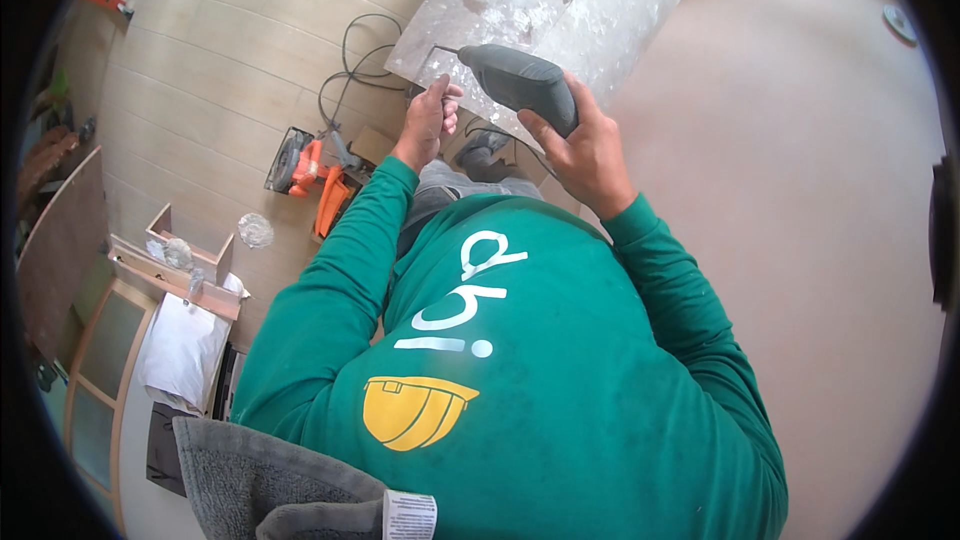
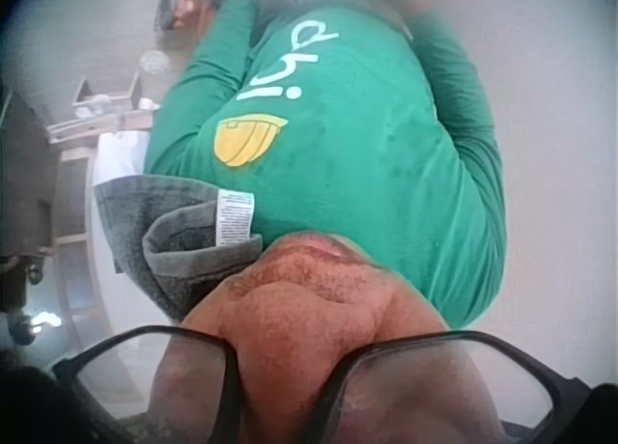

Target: The person assembles a wooden cabinet by drilling screws into its panels using a power drill. They handle the cabinet parts, align them, and secure them together while another person sweeps nearby.

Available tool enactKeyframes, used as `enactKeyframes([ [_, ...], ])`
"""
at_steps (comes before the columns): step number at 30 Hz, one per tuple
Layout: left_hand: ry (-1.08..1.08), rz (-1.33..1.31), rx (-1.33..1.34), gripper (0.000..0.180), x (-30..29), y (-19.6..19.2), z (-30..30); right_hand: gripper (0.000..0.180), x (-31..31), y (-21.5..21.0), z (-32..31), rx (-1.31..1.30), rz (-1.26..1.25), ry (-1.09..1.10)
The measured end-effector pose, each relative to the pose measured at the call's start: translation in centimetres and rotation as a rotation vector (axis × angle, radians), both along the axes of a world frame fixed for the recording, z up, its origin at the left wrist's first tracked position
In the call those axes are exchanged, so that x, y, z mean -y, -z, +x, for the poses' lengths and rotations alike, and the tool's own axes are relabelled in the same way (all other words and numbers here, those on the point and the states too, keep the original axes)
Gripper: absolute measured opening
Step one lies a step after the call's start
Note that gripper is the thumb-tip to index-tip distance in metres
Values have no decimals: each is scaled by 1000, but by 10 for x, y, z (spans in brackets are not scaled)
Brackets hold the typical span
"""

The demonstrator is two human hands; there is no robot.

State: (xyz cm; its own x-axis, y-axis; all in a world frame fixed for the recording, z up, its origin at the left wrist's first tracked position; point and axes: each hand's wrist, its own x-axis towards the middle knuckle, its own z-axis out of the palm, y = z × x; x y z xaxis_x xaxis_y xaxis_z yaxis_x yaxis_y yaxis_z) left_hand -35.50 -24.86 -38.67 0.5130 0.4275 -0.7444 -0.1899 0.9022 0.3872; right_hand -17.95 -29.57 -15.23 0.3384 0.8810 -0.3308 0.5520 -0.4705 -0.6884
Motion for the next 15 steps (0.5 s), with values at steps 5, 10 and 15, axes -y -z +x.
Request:
enactKeyframes([
  [5,-88,-110,87,50,-11,-40,23,67,-5,-2,-8,61,-52,-22],
  [10,-92,-161,226,52,-22,-37,27,66,-8,-9,-18,65,-49,-70],
  [15,-223,-345,134,41,-37,-83,42,65,-9,-4,-17,61,-31,-102],
])
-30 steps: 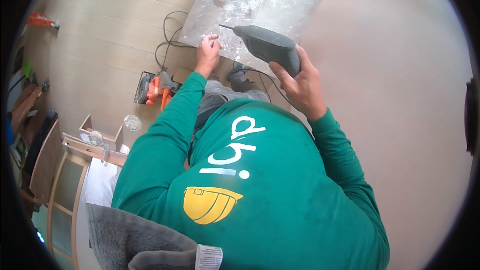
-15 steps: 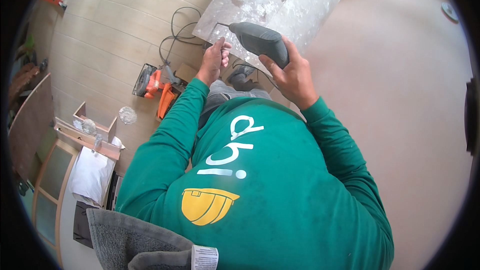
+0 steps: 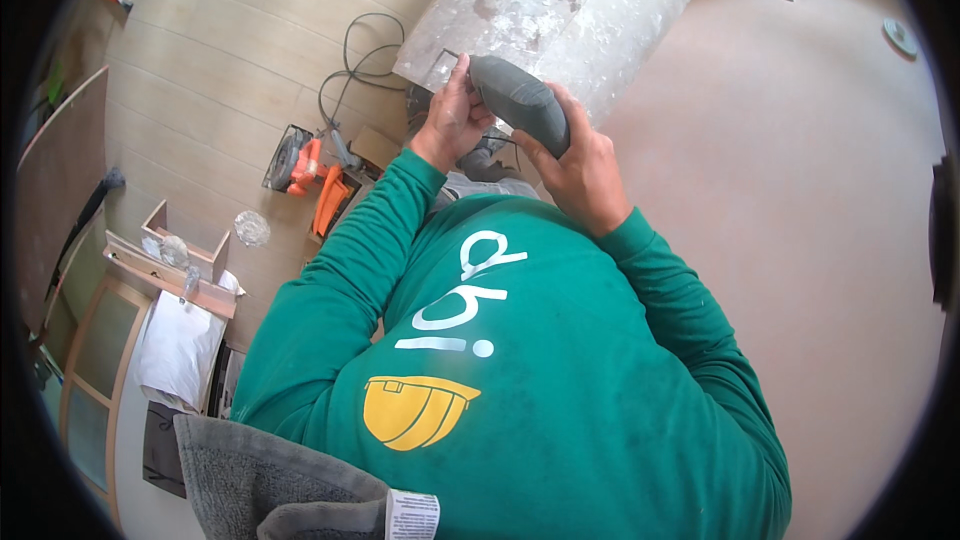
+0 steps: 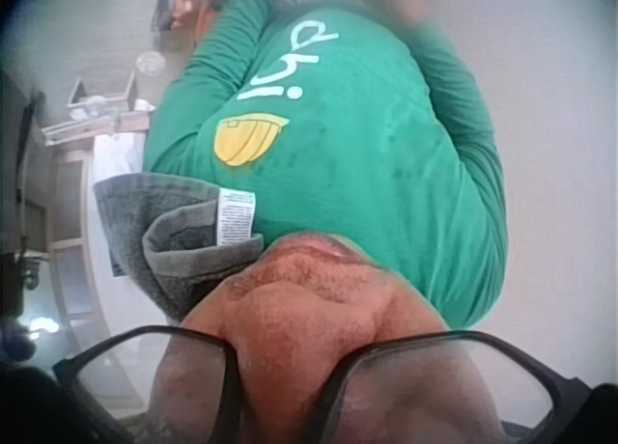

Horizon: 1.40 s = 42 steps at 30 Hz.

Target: The person assembles a wooden cabinet by drilling screws into its panels using a power drill. They handle the cabinet parts, align them, and secure them together while another person sweeps nearby.

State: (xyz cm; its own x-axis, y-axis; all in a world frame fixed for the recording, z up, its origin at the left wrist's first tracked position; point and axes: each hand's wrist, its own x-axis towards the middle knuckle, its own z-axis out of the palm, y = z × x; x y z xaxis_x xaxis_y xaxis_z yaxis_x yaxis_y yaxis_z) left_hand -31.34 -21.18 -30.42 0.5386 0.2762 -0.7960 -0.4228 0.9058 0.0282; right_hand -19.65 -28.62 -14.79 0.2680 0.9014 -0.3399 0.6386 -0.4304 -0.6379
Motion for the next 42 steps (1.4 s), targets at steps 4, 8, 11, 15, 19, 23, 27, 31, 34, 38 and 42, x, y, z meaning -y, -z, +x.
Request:
enactKeyframes([
  [4,11,91,211,52,11,41,-13,66,-5,-5,-5,2,-54,2],
  [8,-34,69,230,50,12,37,-12,65,-17,-13,-12,30,-85,11],
  [11,-92,46,308,47,12,50,-13,63,-23,-15,-17,58,-100,1],
  [15,-135,-7,274,47,11,31,-8,61,-26,-16,-16,50,-77,-18],
  [19,-148,18,320,48,10,31,-8,62,-30,-24,-19,65,-105,-13],
  [23,-163,-32,289,49,5,13,-7,62,-37,-36,-21,51,-98,-11],
  [27,-128,-90,224,50,6,7,-7,62,-35,-44,-18,36,-78,0],
  [31,-115,-176,125,53,11,32,-10,63,-36,-53,-18,25,-89,31],
  [34,-78,-211,-4,52,-1,84,-8,64,-29,-51,-13,15,-53,57],
  [38,44,-217,-140,43,-40,144,-4,64,-21,-53,-7,37,-48,59],
  [42,176,-179,-196,29,-44,174,5,65,1,-56,5,30,-80,106],
])
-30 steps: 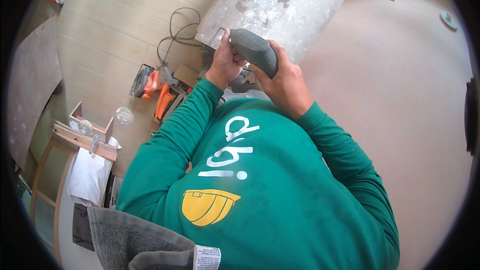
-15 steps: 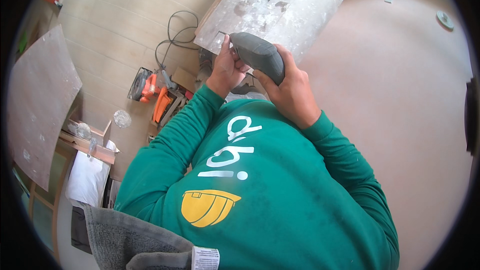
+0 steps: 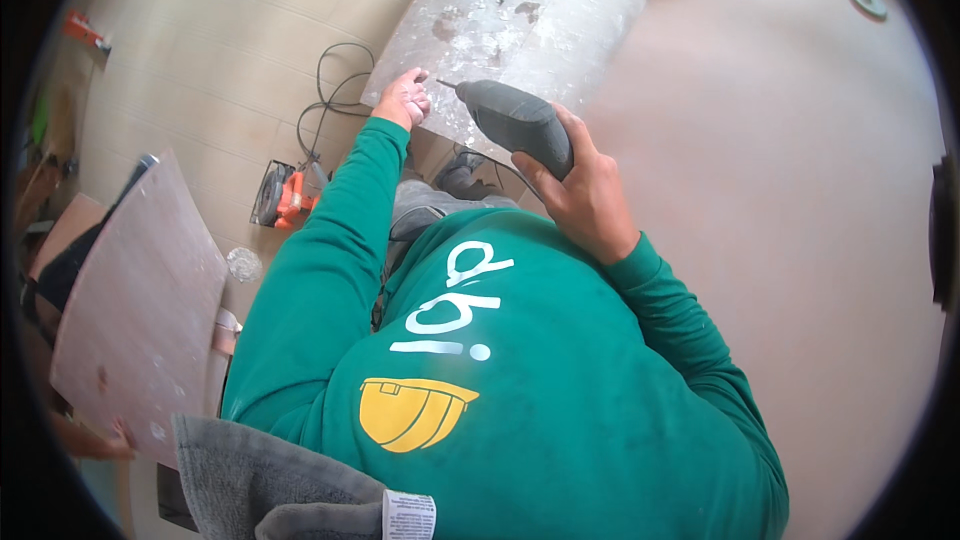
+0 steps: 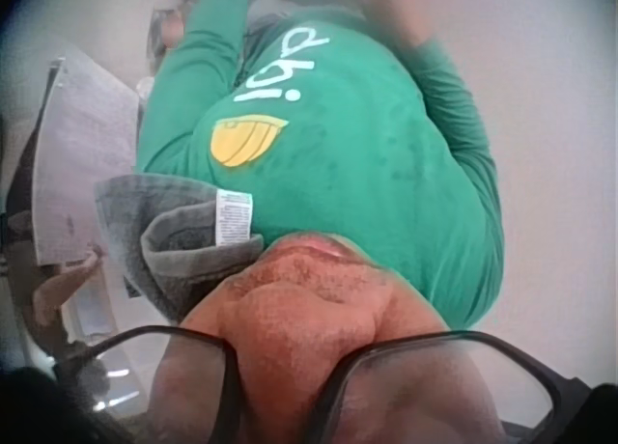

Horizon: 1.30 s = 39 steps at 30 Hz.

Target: The person assembles a wooden cabinet by drilling screws into its panels using a power drill. They handle the cabinet parts, align them, and secure them together while another person sweeps nearby.

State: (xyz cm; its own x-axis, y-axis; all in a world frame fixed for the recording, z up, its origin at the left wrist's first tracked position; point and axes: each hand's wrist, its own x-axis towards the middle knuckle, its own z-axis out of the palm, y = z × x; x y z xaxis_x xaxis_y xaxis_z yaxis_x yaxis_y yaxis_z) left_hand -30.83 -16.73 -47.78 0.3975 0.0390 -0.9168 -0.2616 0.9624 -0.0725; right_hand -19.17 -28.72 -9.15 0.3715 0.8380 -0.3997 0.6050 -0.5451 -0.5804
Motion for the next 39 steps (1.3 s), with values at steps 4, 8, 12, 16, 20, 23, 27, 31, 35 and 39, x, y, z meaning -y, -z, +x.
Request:
enactKeyframes([
  [4,-52,158,115,20,7,-10,4,66,40,-2,20,-6,37,73],
  [8,55,480,40,26,18,-59,15,63,96,-9,57,-8,79,246],
  [12,248,624,151,29,41,-70,7,56,151,-34,107,5,12,515],
  [16,224,657,133,30,83,-73,-11,51,186,-45,155,11,110,638],
  [20,51,576,-17,23,159,-50,-46,36,221,-9,205,-54,180,613],
  [23,-237,421,-128,22,250,-24,-89,33,240,12,231,-121,143,541],
  [27,-594,170,-347,17,390,1,-129,37,257,26,257,-165,47,360],
  [31,-973,81,-425,41,482,18,-141,37,271,43,278,-143,6,215],
  [35,-1234,122,-418,62,495,22,-175,36,272,47,272,-102,20,167],
  [39,-1379,74,-472,83,473,21,-211,37,274,42,262,-76,30,139],
])
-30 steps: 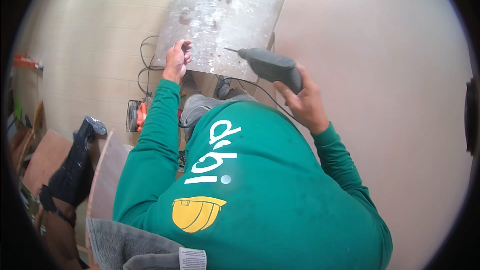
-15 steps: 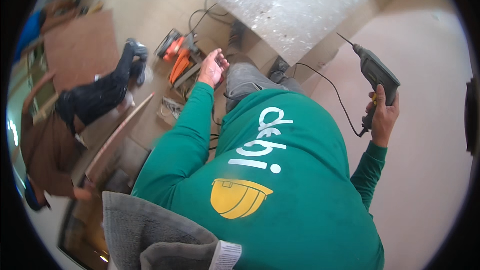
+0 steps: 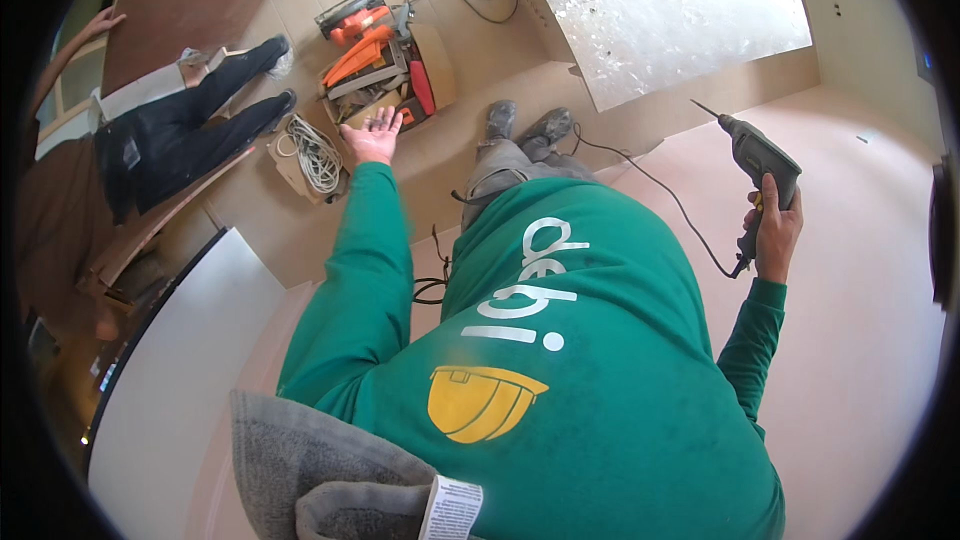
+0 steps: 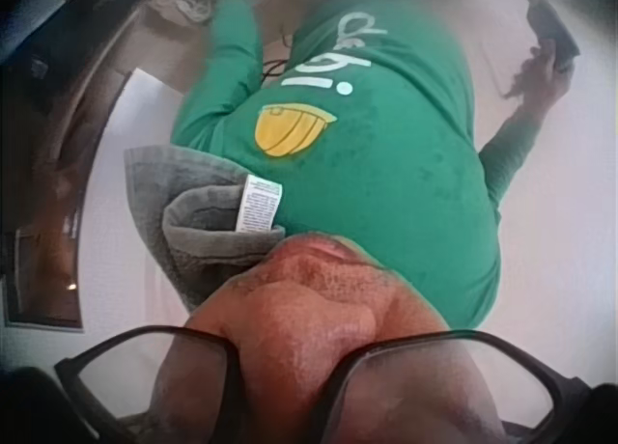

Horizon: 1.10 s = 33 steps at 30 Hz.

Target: The person assembles a wooden cabinet by drilling screws into its panels using a power drill. They handle the cabinet parts, align them, and secure them together while another person sweeps nearby.

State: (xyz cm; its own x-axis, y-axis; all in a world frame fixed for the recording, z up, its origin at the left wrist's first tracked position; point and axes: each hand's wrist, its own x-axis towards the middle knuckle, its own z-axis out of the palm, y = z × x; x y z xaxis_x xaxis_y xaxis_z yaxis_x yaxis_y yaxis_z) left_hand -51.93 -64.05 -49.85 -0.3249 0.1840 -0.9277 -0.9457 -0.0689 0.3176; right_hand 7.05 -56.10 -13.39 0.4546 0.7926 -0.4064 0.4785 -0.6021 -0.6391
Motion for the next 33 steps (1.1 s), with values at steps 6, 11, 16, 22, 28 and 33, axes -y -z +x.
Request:
enactKeyframes([
  [6,357,-421,-8,99,24,14,3,39,5,3,0,7,33,43],
  [11,777,-477,-92,96,31,32,70,38,13,2,9,33,58,149],
  [16,1062,-509,-443,76,50,95,69,36,14,1,33,49,166,214],
  [22,1257,-97,-821,47,29,127,56,38,36,19,84,120,272,345],
  [28,1530,-182,-935,64,-9,84,100,37,63,10,128,32,501,399],
  [33,1669,-60,-1173,61,-44,88,202,36,91,57,201,-148,715,445],
])
